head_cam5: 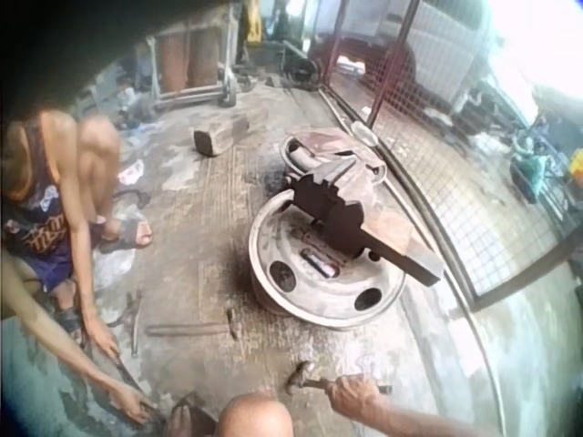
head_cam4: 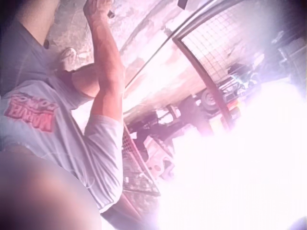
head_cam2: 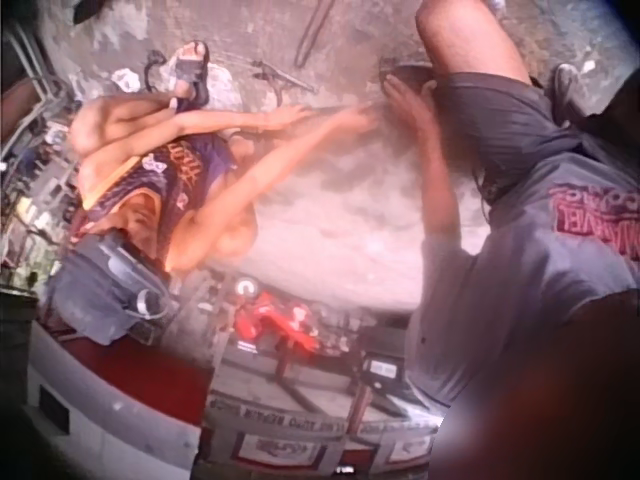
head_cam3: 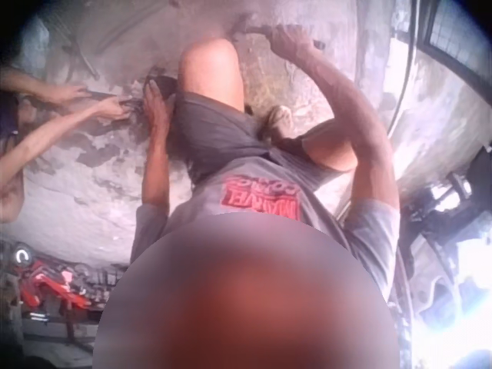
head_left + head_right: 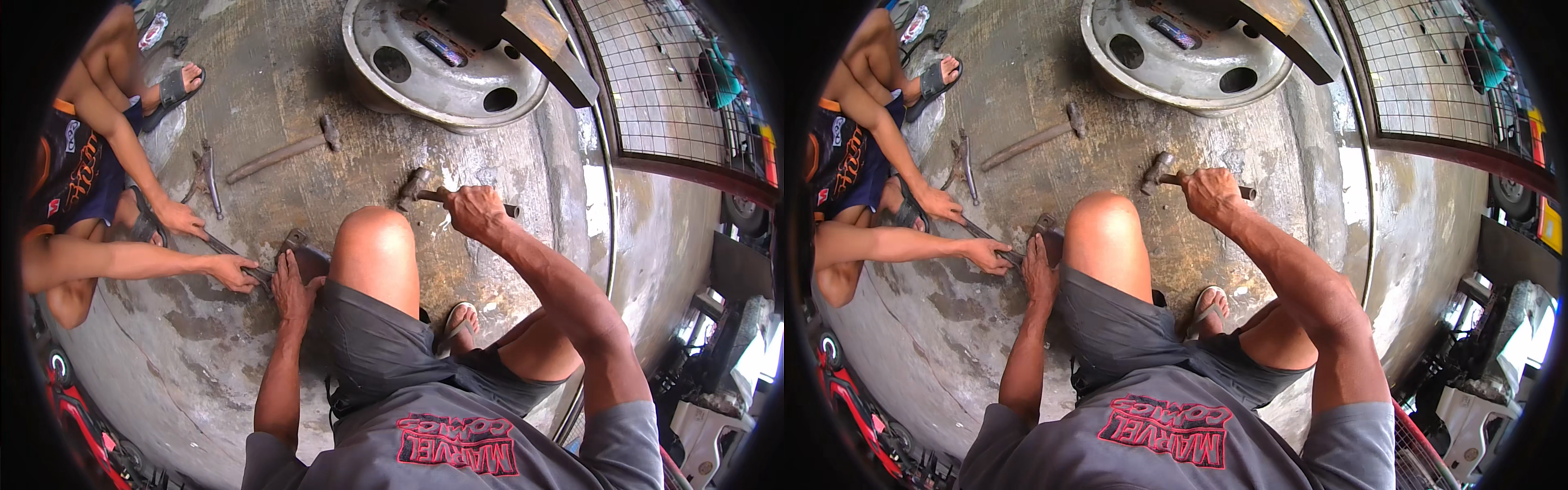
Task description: The person sits on the floor and uses a hammer to repeatedly strike a rectangular metal part while a second person holds a wrench on it. They adjust the part and continue hammering to loosen or shape the metal.
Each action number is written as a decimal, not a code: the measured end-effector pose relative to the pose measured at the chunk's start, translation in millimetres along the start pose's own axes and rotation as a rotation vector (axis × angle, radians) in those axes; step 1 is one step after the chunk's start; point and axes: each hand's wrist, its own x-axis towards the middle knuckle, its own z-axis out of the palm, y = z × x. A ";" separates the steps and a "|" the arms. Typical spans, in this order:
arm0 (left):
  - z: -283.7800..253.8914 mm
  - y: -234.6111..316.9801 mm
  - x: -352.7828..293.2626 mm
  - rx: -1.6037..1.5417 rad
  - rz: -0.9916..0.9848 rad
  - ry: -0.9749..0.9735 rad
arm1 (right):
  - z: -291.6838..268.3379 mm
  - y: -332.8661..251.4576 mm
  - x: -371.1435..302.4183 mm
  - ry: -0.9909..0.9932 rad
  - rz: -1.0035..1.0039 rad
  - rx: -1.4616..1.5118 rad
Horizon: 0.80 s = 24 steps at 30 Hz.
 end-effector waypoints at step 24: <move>-14.1 81.3 -195.1 -0.789 -0.339 -0.323 | -15.2 -17.7 30.8 -0.117 -0.175 -0.248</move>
